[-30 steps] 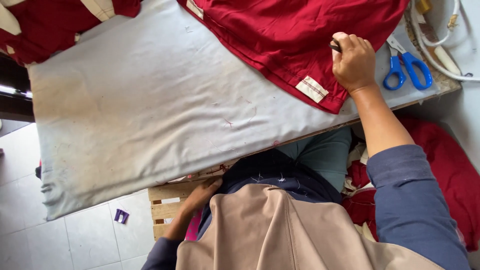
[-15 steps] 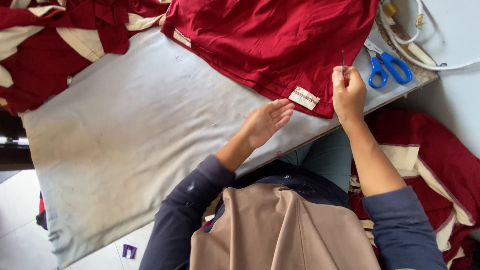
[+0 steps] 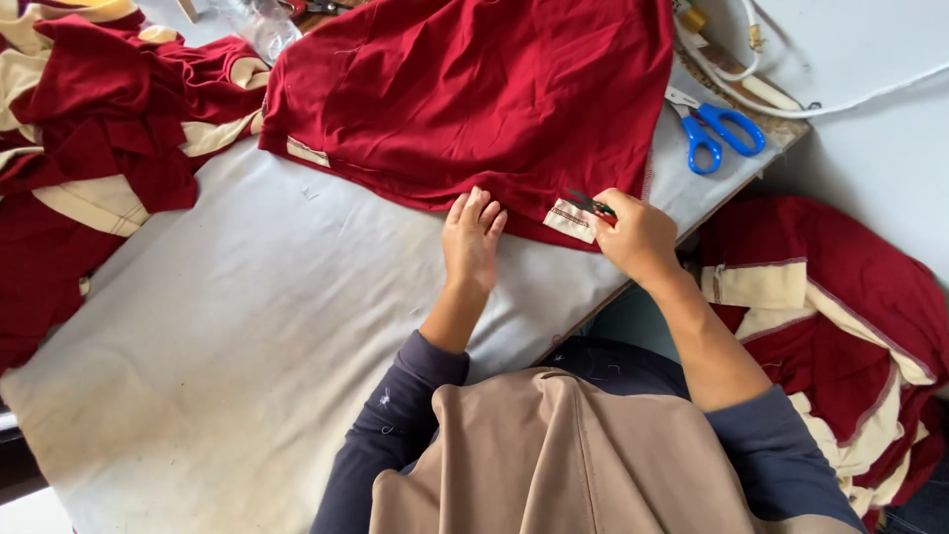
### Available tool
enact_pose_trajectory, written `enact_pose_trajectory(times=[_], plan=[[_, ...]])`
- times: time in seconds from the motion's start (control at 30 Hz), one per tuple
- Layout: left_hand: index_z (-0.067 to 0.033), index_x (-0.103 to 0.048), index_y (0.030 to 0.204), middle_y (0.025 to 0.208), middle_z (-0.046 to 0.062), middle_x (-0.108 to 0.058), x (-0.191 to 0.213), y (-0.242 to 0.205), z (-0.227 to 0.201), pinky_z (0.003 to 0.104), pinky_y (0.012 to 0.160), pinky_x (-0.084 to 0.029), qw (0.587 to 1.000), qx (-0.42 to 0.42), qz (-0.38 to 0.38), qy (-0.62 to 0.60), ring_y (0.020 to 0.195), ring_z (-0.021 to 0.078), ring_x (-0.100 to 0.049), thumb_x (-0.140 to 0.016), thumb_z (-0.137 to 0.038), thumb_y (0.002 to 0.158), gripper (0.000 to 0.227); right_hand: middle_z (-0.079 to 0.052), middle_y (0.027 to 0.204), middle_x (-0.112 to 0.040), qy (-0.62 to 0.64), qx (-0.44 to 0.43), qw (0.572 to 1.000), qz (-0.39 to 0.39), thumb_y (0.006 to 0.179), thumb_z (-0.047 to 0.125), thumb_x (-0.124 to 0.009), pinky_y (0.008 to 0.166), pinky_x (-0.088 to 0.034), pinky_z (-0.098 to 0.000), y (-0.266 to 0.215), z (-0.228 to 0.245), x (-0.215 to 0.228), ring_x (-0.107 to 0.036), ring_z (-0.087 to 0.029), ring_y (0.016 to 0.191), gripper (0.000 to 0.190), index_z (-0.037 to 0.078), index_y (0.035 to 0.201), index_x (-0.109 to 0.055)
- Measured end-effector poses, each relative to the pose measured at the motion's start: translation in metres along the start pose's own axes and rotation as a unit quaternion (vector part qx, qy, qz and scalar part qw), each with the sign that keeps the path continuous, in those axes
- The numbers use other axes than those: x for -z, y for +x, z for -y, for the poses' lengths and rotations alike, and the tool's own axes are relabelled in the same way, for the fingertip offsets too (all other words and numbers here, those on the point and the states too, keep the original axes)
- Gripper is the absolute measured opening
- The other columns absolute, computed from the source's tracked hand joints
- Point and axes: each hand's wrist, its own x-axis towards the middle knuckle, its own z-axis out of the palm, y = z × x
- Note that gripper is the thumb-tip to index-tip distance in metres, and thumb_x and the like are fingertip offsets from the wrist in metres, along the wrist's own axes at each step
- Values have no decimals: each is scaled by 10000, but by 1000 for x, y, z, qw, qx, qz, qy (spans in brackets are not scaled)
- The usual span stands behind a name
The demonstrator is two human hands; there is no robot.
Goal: The person uses blue-handled scissors to cut a red and cream-colored garment on a white-covered table. They trim the edges and seams of the fabric, occasionally adjusting the garment's position to access different areas.
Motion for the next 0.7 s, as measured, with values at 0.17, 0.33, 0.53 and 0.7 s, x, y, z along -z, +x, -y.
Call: enact_pose_trajectory(times=[0.17,0.33,0.53,0.7], plan=[[-134,-600,953,893,-33,-537,15,31,-19,307,840,-466,988,-82,51,123,896,94,-518,-660,-267,882,161,-93,864,-655,12,13,999,46,797,280,-637,744,-509,-453,-6,32,20,-647,-319,860,257,202,1039,-602],[-206,-484,1030,1049,78,-664,8,37,-65,376,880,-475,981,-100,154,-59,988,205,-634,-498,-318,977,125,-82,765,-676,283,-62,947,137,823,208,-623,715,-502,-366,-15,80,-3,-631,-188,757,147,118,934,-657],[-78,-20,1458,1458,313,-181,-16,3,-99,575,1063,-220,997,22,77,14,1357,447,-210,-573,-308,893,824,27,801,-575,388,-175,903,52,914,300,-568,499,-392,-200,2,100,16,-446,-43,633,232,148,1086,-601],[-62,-503,1105,947,207,-530,41,54,-32,448,772,-434,934,-73,104,335,939,303,-529,-690,-357,836,441,34,714,-478,344,-192,918,-49,964,294,-521,442,-358,-190,22,38,24,-425,-44,562,213,136,1090,-591]])
